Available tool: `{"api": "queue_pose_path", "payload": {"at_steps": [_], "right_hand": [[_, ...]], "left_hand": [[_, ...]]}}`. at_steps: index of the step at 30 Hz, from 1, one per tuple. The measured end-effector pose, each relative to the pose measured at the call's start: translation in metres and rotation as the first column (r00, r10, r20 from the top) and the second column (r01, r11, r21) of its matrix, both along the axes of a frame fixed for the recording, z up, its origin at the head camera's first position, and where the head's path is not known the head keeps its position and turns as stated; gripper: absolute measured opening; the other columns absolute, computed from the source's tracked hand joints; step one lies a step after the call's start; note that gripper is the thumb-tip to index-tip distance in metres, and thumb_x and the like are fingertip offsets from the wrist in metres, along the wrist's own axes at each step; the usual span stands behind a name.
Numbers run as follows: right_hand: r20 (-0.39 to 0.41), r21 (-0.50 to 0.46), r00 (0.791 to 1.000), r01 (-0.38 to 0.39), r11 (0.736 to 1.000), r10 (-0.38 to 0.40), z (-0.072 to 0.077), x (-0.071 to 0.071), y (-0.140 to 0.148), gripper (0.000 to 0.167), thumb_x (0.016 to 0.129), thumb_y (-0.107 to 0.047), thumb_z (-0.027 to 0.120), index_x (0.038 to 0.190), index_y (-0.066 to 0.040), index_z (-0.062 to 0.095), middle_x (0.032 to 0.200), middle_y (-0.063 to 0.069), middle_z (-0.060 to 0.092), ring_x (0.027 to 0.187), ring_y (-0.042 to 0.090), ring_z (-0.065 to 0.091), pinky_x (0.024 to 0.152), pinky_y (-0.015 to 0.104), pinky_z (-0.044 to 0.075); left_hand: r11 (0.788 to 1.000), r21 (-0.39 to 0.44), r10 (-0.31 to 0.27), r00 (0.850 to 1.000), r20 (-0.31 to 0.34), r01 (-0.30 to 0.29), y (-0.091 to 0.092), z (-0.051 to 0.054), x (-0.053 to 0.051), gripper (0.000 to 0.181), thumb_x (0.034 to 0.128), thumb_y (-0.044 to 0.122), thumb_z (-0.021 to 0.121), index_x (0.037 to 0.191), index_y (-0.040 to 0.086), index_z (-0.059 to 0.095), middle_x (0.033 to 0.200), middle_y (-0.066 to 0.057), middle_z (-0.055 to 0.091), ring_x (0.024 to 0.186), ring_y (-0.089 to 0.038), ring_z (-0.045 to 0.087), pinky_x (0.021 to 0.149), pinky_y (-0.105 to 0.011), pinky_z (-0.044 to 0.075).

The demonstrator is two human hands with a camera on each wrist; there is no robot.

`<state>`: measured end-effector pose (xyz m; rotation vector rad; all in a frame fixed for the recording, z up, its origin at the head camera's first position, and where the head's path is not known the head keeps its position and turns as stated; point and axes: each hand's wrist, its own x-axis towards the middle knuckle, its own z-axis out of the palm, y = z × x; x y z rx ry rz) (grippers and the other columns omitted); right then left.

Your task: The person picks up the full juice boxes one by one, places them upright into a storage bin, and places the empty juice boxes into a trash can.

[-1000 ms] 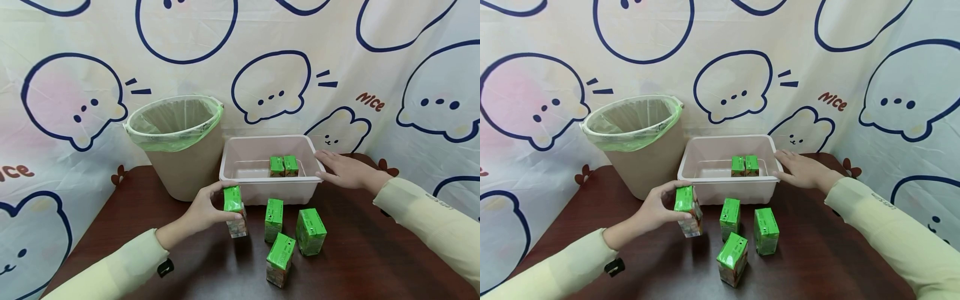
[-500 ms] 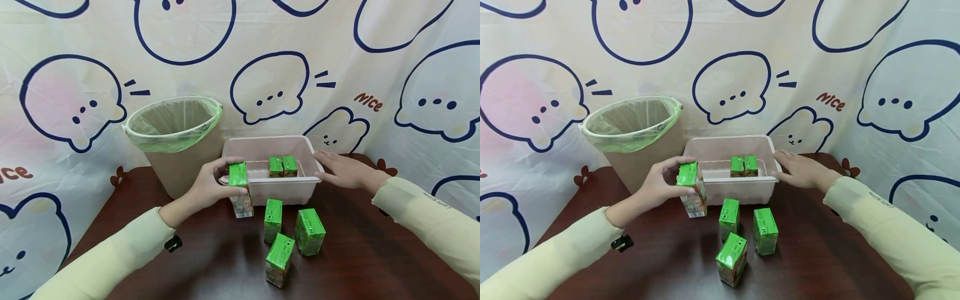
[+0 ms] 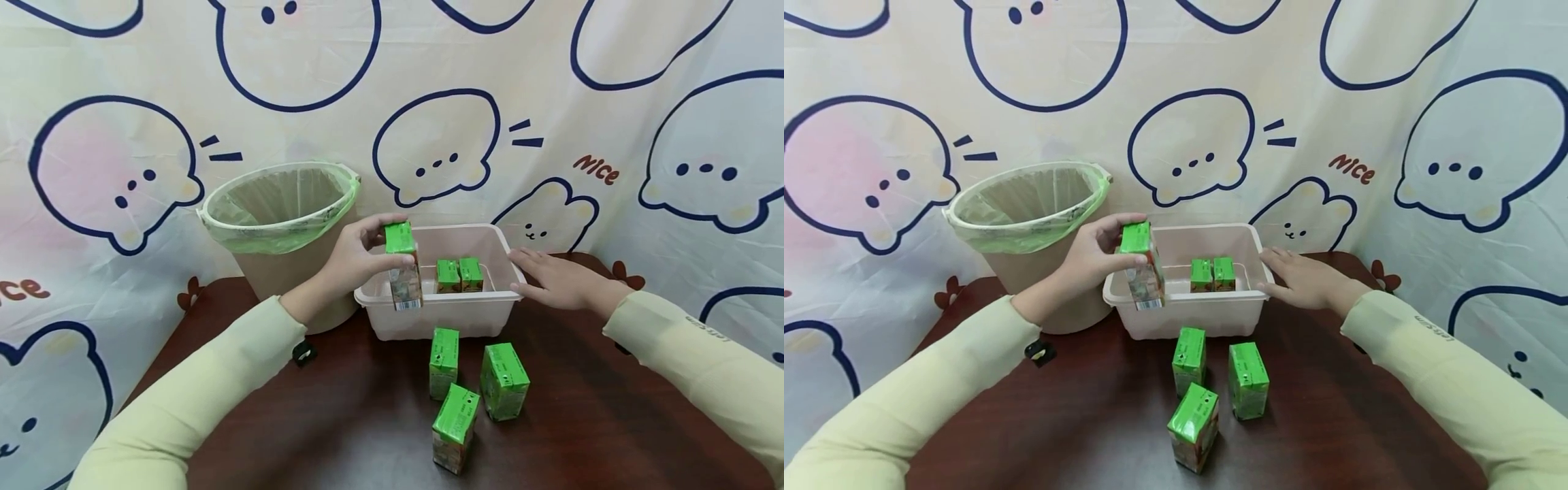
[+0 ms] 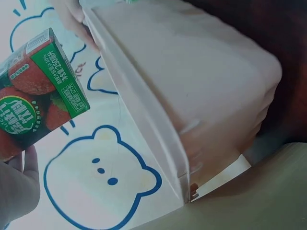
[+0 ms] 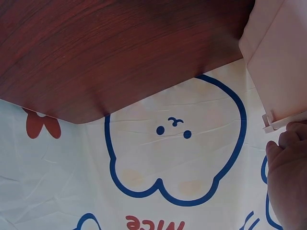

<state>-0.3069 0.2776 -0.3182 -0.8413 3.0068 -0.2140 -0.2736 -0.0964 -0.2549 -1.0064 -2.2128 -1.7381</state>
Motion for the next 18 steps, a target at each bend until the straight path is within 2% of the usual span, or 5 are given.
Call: {"api": "queue_pose_path", "payload": {"at_steps": [6, 10, 18], "right_hand": [[0.008, 0.008, 1.0, 0.001, 1.0, -0.001, 0.001, 0.001, -0.001, 0.082, 0.096, -0.063, 0.039, 0.155, -0.008, 0.021, 0.155, 0.024, 0.023, 0.139, 0.045, 0.027, 0.104, 0.066, 0.028], [0.008, 0.009, 1.0, -0.002, 1.0, 0.002, 0.002, 0.003, -0.001, 0.08, 0.097, -0.06, 0.041, 0.155, -0.008, 0.021, 0.155, 0.024, 0.024, 0.138, 0.045, 0.027, 0.103, 0.066, 0.029], [0.002, 0.005, 1.0, 0.0, 1.0, 0.0, 0.002, 0.002, 0.001, 0.077, 0.098, -0.055, 0.044, 0.155, -0.008, 0.022, 0.155, 0.024, 0.024, 0.139, 0.045, 0.027, 0.103, 0.066, 0.029]], "left_hand": [[0.999, -0.031, 0.04, 0.999, 0.017, -0.04, 0.007, 0.006, -0.02, 0.053, 0.0821, 0.006, 0.078, 0.131, 0.003, 0.058, 0.113, -0.01, 0.064, 0.095, -0.021, 0.063, 0.082, -0.032, 0.052], [0.996, -0.066, 0.06, 0.998, 0.035, -0.058, 0.009, 0.007, -0.032, 0.053, 0.0849, 0.012, 0.076, 0.134, 0.007, 0.057, 0.115, -0.008, 0.063, 0.097, -0.023, 0.061, 0.08, -0.03, 0.052], [0.99, -0.114, 0.098, 0.991, 0.087, -0.088, 0.012, -0.002, -0.059, 0.056, 0.0844, 0.02, 0.077, 0.136, 0.011, 0.057, 0.112, -0.008, 0.062, 0.097, -0.026, 0.059, 0.074, -0.029, 0.052]]}}
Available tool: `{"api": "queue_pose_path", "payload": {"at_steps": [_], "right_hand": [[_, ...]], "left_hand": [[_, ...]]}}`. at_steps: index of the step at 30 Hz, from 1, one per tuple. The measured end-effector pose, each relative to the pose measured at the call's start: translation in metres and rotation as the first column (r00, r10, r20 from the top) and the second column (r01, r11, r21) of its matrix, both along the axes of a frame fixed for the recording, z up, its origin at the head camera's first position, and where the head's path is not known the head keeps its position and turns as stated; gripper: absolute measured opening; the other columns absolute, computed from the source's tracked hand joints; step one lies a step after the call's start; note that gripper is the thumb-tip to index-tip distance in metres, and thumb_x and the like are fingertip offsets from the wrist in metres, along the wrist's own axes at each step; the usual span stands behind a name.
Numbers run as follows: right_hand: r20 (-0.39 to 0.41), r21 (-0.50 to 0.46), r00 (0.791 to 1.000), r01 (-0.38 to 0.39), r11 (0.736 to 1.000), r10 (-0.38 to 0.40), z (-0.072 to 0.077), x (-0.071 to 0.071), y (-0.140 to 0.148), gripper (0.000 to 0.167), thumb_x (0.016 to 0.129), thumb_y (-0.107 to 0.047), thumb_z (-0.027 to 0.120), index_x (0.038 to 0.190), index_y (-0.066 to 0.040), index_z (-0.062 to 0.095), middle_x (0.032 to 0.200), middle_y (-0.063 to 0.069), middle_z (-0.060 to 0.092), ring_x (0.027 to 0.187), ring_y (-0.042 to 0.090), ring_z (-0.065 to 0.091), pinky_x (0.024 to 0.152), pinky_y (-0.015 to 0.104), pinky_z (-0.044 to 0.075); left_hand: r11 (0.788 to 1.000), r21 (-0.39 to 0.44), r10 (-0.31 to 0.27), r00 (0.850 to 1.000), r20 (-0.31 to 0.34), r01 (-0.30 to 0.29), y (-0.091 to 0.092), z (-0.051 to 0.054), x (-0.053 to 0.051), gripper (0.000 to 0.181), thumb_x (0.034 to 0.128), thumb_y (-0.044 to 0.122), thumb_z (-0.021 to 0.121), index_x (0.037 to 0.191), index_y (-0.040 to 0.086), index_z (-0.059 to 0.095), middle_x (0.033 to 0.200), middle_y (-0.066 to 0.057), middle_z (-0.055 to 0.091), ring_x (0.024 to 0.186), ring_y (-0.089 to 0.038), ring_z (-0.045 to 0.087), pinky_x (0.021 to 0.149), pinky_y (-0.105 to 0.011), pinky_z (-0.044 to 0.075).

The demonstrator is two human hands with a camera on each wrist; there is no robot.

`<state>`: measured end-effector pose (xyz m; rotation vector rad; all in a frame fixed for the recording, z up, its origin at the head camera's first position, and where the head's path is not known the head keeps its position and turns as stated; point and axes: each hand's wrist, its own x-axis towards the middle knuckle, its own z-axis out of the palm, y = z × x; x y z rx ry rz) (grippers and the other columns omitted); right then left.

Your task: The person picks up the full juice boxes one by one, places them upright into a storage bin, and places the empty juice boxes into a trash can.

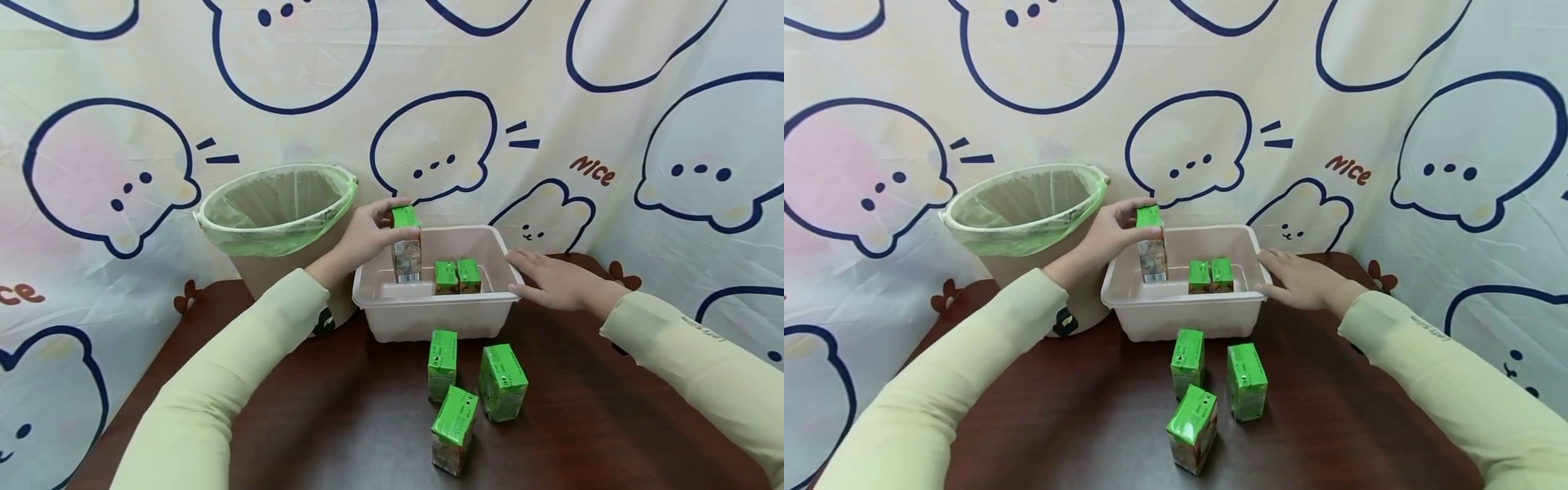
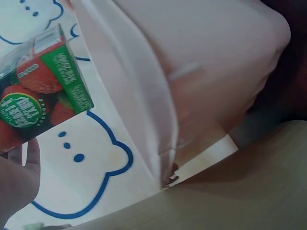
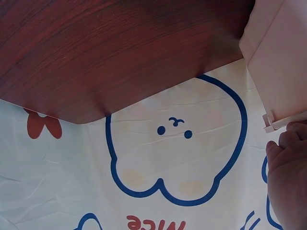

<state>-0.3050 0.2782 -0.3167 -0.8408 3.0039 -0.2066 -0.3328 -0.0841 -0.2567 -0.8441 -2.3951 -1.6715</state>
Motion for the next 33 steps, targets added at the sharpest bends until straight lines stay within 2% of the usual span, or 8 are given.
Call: {"api": "queue_pose_path", "payload": {"at_steps": [6, 12, 17, 22, 27, 33], "right_hand": [[-0.002, 0.0, 1.0, -0.003, 1.0, 0.003, -0.001, 0.0, -0.001, 0.08, 0.097, -0.06, 0.041, 0.154, -0.008, 0.022, 0.155, 0.024, 0.025, 0.138, 0.044, 0.029, 0.103, 0.065, 0.03], [0.004, 0.0, 1.0, 0.004, 1.0, -0.004, -0.001, 0.001, -0.002, 0.08, 0.097, -0.06, 0.042, 0.154, -0.008, 0.022, 0.155, 0.024, 0.024, 0.139, 0.044, 0.027, 0.104, 0.065, 0.029], [0.005, -0.001, 1.0, 0.008, 1.0, -0.008, 0.0, 0.001, -0.002, 0.079, 0.097, -0.057, 0.044, 0.155, -0.008, 0.022, 0.155, 0.024, 0.024, 0.139, 0.044, 0.027, 0.104, 0.065, 0.028], [0.005, 0.003, 1.0, 0.009, 1.0, -0.009, 0.001, 0.001, -0.002, 0.082, 0.096, -0.061, 0.042, 0.155, -0.007, 0.021, 0.155, 0.024, 0.024, 0.139, 0.044, 0.026, 0.104, 0.065, 0.028], [0.006, 0.005, 1.0, 0.011, 1.0, -0.011, 0.002, 0.001, -0.002, 0.083, 0.096, -0.062, 0.041, 0.155, -0.007, 0.021, 0.155, 0.024, 0.023, 0.14, 0.044, 0.026, 0.104, 0.065, 0.028], [-0.001, -0.002, 1.0, 0.003, 1.0, -0.003, 0.0, -0.001, -0.001, 0.077, 0.098, -0.054, 0.046, 0.155, -0.008, 0.021, 0.155, 0.024, 0.023, 0.139, 0.044, 0.026, 0.104, 0.065, 0.028]], "left_hand": [[0.998, -0.055, 0.006, 0.999, 0.033, -0.004, 0.003, -0.011, -0.017, 0.057, 0.0802, 0.017, 0.081, 0.132, 0.007, 0.059, 0.108, -0.01, 0.063, 0.092, -0.023, 0.06, 0.072, -0.028, 0.052], [0.996, -0.09, -0.01, 0.999, 0.051, 0.015, 0.004, -0.024, -0.028, 0.061, 0.0765, 0.014, 0.084, 0.131, 0.003, 0.06, 0.103, -0.012, 0.065, 0.093, -0.03, 0.061, 0.071, -0.028, 0.052], [0.991, -0.134, -0.017, 0.998, 0.056, 0.025, 0.004, -0.032, -0.036, 0.063, 0.0744, 0.014, 0.086, 0.13, 0.001, 0.06, 0.103, -0.01, 0.066, 0.089, -0.026, 0.061, 0.071, -0.027, 0.052], [0.985, -0.165, -0.042, 0.996, 0.082, 0.055, 0.005, -0.037, -0.041, 0.063, 0.0747, 0.012, 0.085, 0.13, -0.001, 0.058, 0.105, -0.012, 0.066, 0.088, -0.025, 0.061, 0.071, -0.028, 0.052], [0.97, -0.236, -0.03, 0.995, 0.1, 0.053, 0.008, -0.043, -0.044, 0.064, 0.0734, 0.017, 0.087, 0.13, 0.002, 0.06, 0.104, -0.009, 0.066, 0.088, -0.02, 0.062, 0.073, -0.028, 0.052], [0.951, -0.304, -0.027, 0.995, 0.093, 0.055, 0.013, -0.05, -0.045, 0.066, 0.0722, 0.02, 0.088, 0.13, 0.004, 0.06, 0.108, -0.007, 0.065, 0.091, -0.022, 0.061, 0.075, -0.028, 0.051]]}}
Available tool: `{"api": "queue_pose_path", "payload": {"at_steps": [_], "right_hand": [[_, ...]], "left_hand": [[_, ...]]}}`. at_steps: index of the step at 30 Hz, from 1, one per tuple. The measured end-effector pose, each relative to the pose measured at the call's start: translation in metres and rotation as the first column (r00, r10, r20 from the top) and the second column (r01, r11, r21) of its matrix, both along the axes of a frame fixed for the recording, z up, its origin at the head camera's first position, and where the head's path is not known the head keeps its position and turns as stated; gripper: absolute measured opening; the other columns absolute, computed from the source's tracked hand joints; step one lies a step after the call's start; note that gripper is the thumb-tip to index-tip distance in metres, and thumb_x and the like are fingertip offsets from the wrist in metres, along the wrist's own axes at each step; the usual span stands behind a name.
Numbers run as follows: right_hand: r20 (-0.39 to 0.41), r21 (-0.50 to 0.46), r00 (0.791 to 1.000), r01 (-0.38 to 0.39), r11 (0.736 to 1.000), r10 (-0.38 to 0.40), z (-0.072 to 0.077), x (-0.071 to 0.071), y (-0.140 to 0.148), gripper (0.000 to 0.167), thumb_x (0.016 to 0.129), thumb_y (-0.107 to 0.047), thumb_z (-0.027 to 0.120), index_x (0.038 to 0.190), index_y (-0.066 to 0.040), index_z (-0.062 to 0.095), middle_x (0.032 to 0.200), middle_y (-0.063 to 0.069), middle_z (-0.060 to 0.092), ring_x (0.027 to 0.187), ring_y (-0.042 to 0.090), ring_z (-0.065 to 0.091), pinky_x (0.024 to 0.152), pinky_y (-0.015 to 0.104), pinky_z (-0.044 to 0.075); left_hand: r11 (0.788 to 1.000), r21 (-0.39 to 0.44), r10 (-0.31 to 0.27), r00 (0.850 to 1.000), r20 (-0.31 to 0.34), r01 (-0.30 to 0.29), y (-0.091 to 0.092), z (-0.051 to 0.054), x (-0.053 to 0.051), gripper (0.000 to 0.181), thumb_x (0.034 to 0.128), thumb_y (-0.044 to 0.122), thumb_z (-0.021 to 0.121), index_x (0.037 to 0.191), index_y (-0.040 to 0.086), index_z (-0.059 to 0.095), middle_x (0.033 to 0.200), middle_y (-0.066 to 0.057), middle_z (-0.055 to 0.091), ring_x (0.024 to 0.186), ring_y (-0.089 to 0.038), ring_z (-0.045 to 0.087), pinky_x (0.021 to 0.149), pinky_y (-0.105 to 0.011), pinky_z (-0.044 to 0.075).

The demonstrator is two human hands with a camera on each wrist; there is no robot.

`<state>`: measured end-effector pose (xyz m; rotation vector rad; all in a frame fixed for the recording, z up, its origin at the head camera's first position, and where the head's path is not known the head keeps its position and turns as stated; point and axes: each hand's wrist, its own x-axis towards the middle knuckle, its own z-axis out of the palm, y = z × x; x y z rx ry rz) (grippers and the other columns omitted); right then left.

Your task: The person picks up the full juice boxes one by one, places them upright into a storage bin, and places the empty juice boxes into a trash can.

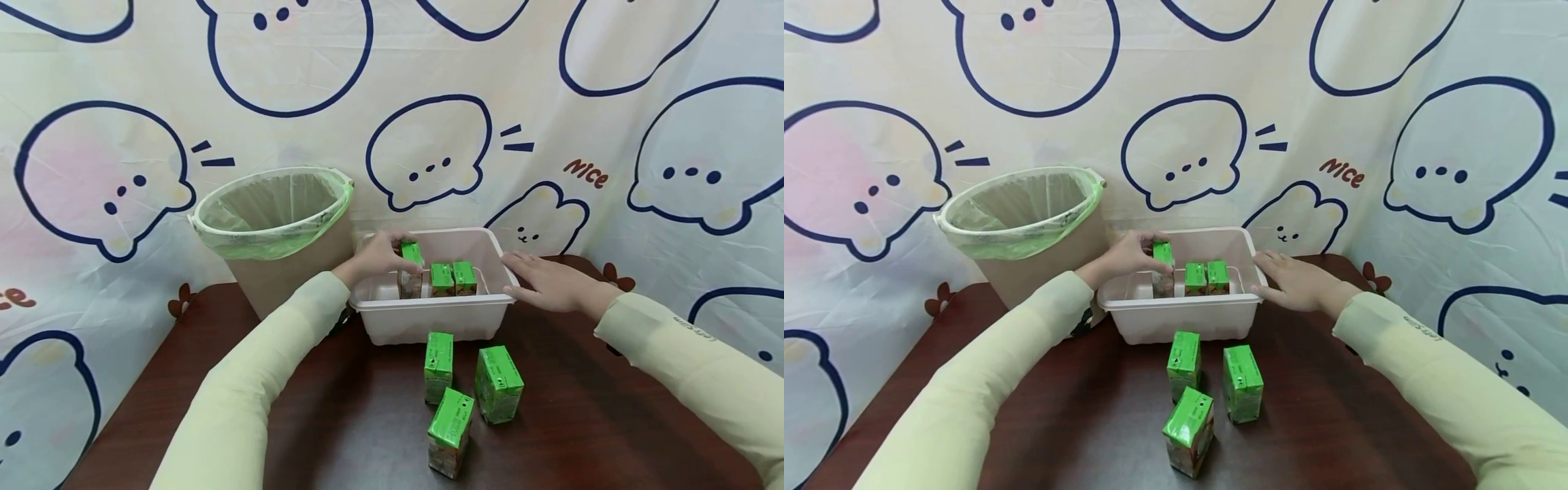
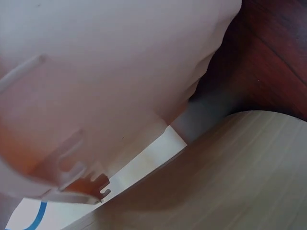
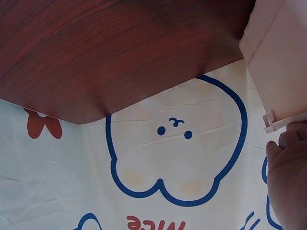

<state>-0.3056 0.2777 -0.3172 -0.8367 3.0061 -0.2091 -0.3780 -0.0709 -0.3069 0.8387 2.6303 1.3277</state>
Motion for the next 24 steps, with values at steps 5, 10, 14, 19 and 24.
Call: {"api": "queue_pose_path", "payload": {"at_steps": [5, 10, 14, 19, 24], "right_hand": [[-0.001, -0.003, 1.0, 0.005, 1.0, -0.005, -0.003, -0.001, 0.0, 0.077, 0.097, -0.052, 0.048, 0.155, -0.009, 0.022, 0.155, 0.024, 0.024, 0.139, 0.045, 0.027, 0.103, 0.066, 0.028], [-0.003, -0.003, 1.0, 0.012, 1.0, -0.012, -0.003, -0.002, 0.0, 0.077, 0.097, -0.053, 0.047, 0.155, -0.009, 0.021, 0.156, 0.023, 0.023, 0.139, 0.044, 0.027, 0.103, 0.066, 0.029], [-0.006, -0.011, 1.0, 0.0, 1.0, 0.0, -0.001, -0.001, 0.0, 0.079, 0.097, -0.057, 0.044, 0.155, -0.008, 0.022, 0.155, 0.023, 0.024, 0.139, 0.043, 0.028, 0.103, 0.065, 0.029], [-0.005, -0.011, 1.0, -0.004, 1.0, 0.004, 0.0, 0.0, -0.001, 0.081, 0.096, -0.06, 0.043, 0.154, -0.008, 0.022, 0.155, 0.023, 0.024, 0.139, 0.043, 0.028, 0.103, 0.065, 0.03], [-0.005, -0.009, 1.0, -0.004, 1.0, 0.004, -0.001, -0.001, 0.0, 0.082, 0.095, -0.062, 0.042, 0.155, -0.008, 0.022, 0.156, 0.022, 0.024, 0.138, 0.043, 0.029, 0.102, 0.065, 0.032]], "left_hand": [[0.999, -0.047, -0.021, 1.0, -0.003, 0.021, 0.004, -0.006, -0.002, 0.067, 0.072, 0.023, 0.088, 0.131, 0.004, 0.06, 0.119, -0.005, 0.063, 0.098, -0.021, 0.057, 0.083, -0.03, 0.048], [0.997, -0.044, -0.059, 0.998, -0.003, 0.059, 0.006, -0.01, -0.003, 0.061, 0.0725, 0.019, 0.087, 0.126, 0.002, 0.063, 0.118, -0.006, 0.065, 0.101, -0.021, 0.058, 0.085, -0.03, 0.048], [0.995, -0.067, -0.08, 0.997, -0.01, 0.079, 0.007, -0.013, -0.004, 0.06, 0.0725, 0.016, 0.087, 0.125, 0.0, 0.063, 0.114, -0.006, 0.067, 0.101, -0.02, 0.06, 0.087, -0.03, 0.048], [0.99, -0.124, -0.07, 0.998, -0.003, 0.07, 0.009, -0.015, -0.006, 0.061, 0.0715, 0.02, 0.088, 0.124, 0.0, 0.064, 0.115, -0.004, 0.067, 0.103, -0.016, 0.059, 0.092, -0.031, 0.047], [0.988, -0.142, -0.065, 0.998, 0.009, 0.066, 0.011, -0.017, -0.008, 0.06, 0.0704, 0.021, 0.089, 0.122, 0.001, 0.066, 0.114, -0.003, 0.068, 0.105, -0.015, 0.059, 0.094, -0.031, 0.046]]}}
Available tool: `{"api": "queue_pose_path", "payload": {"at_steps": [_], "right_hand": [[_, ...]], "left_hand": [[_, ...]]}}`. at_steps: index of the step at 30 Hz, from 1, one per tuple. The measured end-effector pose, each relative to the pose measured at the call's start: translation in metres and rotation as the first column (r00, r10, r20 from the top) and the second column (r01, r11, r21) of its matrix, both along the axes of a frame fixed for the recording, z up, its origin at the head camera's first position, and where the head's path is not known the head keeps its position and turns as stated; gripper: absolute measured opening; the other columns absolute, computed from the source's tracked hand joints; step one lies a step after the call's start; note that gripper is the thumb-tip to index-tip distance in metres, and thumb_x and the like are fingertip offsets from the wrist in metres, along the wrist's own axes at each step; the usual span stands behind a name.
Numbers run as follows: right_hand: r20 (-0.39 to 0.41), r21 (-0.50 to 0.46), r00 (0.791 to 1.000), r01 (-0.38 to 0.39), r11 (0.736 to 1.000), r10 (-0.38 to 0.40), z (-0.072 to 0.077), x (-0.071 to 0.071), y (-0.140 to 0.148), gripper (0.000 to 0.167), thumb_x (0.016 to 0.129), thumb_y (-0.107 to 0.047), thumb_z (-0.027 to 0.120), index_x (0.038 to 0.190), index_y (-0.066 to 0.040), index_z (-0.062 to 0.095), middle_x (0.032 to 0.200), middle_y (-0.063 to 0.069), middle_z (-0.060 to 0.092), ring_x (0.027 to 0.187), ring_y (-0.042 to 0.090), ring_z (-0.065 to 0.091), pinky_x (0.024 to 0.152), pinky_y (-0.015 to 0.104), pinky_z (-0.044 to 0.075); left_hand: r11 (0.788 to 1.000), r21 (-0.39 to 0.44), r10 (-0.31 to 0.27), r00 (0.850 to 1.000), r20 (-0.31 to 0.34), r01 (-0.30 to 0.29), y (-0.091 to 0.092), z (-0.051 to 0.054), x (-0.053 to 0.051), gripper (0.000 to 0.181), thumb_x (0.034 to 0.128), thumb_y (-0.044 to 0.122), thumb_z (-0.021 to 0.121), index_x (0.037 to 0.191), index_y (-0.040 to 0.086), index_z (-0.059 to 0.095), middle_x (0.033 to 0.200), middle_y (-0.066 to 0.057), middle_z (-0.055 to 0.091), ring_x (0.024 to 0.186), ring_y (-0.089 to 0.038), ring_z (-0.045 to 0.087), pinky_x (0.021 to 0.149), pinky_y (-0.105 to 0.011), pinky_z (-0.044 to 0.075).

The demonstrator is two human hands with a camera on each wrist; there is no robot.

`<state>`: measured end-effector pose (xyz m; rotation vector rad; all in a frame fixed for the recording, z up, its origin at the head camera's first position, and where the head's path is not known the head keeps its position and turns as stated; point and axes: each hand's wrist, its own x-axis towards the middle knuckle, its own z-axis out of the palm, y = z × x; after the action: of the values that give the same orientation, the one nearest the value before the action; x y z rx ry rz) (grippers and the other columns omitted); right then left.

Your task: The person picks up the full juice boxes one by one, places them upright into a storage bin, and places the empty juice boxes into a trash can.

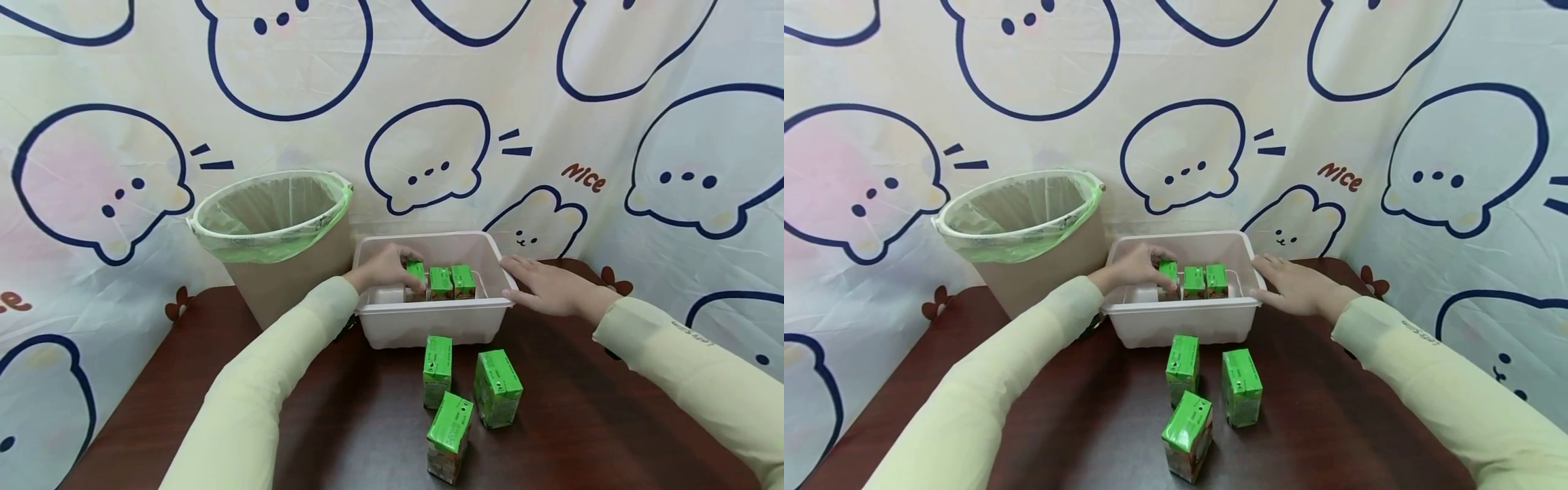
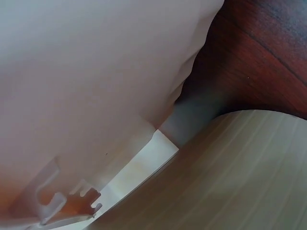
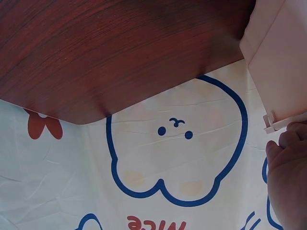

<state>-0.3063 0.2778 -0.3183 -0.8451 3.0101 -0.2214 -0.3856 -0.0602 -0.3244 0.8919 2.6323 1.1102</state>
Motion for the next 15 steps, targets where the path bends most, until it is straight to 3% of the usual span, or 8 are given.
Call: {"api": "queue_pose_path", "payload": {"at_steps": [9, 15], "right_hand": [[0.001, -0.003, 1.0, 0.006, 1.0, -0.006, -0.0015, 0.0001, 0.0006, 0.083, 0.095, -0.063, 0.041, 0.155, -0.009, 0.021, 0.156, 0.022, 0.024, 0.138, 0.043, 0.029, 0.102, 0.066, 0.032], [0.007, -0.002, 1.0, 0.014, 1.0, -0.014, -0.0008, 0.0005, -0.0002, 0.083, 0.095, -0.062, 0.041, 0.155, -0.009, 0.021, 0.156, 0.022, 0.024, 0.138, 0.044, 0.03, 0.101, 0.066, 0.032]], "left_hand": [[1.0, 0.001, -0.031, 1.0, -0.003, 0.031, 0.0046, -0.0081, -0.0022, 0.044, 0.0697, 0.017, 0.089, 0.109, 0.007, 0.072, 0.108, 0.0, 0.07, 0.098, -0.013, 0.06, 0.086, -0.028, 0.049], [0.999, -0.029, -0.033, 0.999, -0.008, 0.032, 0.0058, -0.0088, -0.0001, 0.046, 0.0699, 0.015, 0.089, 0.111, 0.005, 0.071, 0.11, -0.002, 0.07, 0.103, -0.014, 0.06, 0.09, -0.028, 0.048]]}}
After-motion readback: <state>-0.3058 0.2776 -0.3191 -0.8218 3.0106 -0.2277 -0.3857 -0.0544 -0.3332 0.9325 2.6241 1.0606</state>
